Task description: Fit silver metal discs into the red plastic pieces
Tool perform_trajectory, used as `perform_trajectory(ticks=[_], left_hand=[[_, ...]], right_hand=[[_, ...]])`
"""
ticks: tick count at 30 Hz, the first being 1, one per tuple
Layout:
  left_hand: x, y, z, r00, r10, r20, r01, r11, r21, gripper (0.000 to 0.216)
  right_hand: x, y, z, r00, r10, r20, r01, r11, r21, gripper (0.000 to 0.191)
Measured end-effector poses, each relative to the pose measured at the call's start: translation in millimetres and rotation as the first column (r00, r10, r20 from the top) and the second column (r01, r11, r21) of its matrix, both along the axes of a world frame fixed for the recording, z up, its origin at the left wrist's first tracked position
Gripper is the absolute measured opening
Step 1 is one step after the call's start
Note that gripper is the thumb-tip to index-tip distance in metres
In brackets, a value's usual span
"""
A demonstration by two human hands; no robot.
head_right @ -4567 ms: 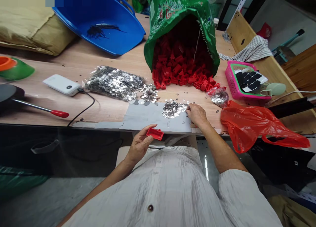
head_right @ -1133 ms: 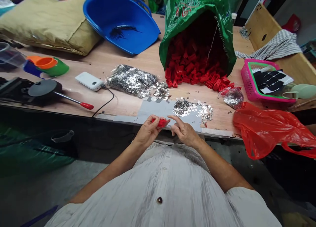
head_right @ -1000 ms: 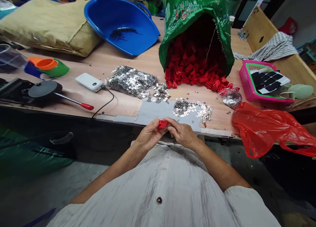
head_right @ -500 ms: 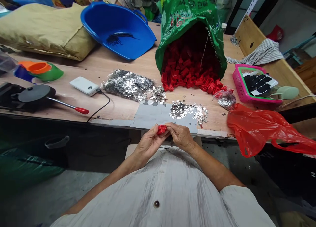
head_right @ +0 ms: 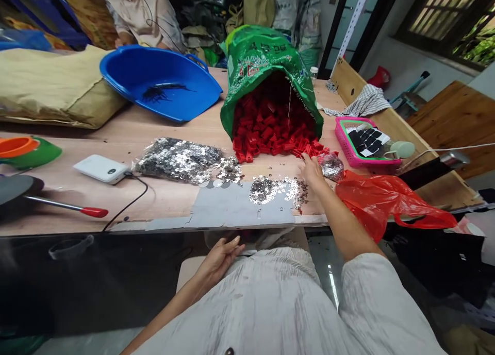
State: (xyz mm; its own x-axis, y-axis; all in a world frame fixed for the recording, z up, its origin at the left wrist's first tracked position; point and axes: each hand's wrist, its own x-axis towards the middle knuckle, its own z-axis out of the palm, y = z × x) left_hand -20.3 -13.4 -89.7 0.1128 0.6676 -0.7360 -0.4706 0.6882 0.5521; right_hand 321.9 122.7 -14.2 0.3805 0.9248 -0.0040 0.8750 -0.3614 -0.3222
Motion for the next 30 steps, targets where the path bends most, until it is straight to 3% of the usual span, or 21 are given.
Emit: perform_trajectory(ticks=[7,13,19,24,30], left_hand=[[-4.3,-6.2,-5.5,0.995,-0.103,-0.011,0.104,0.994,0.020,0.039],[-8.1,-7.8,3.7,0.985,-0.171,-0.034,0.173,0.981,0.086,0.044],[-2.1,-5.7,14.3,0.925,-0.378,-0.030,0.376,0.905,0.199,0.045],[4.6,-5.4,15.6,0.890,-0.455,-0.007,0.444,0.864,0.239,0.046],[4.0,-7.8,10.8,0.895,-0.446,-0.012,0.437,0.871,0.226,0.049]], right_hand=[[11.8,43.2,-3.2,0.994,-0.075,0.077,0.076,0.997,-0.017,0.047],[12.0,37.0,-8.1,0.988,-0.053,0.144,0.049,0.998,0.035,0.033],[17.0,26.0,-11.1,0.996,0.029,0.084,-0.045,0.981,0.190,0.024],[9.6,21.8,-13.5,0.998,0.062,0.001,-0.061,0.979,0.197,0.029],[-12.0,25.2,-20.0,0.993,0.111,-0.046,-0.104,0.986,0.128,0.054]])
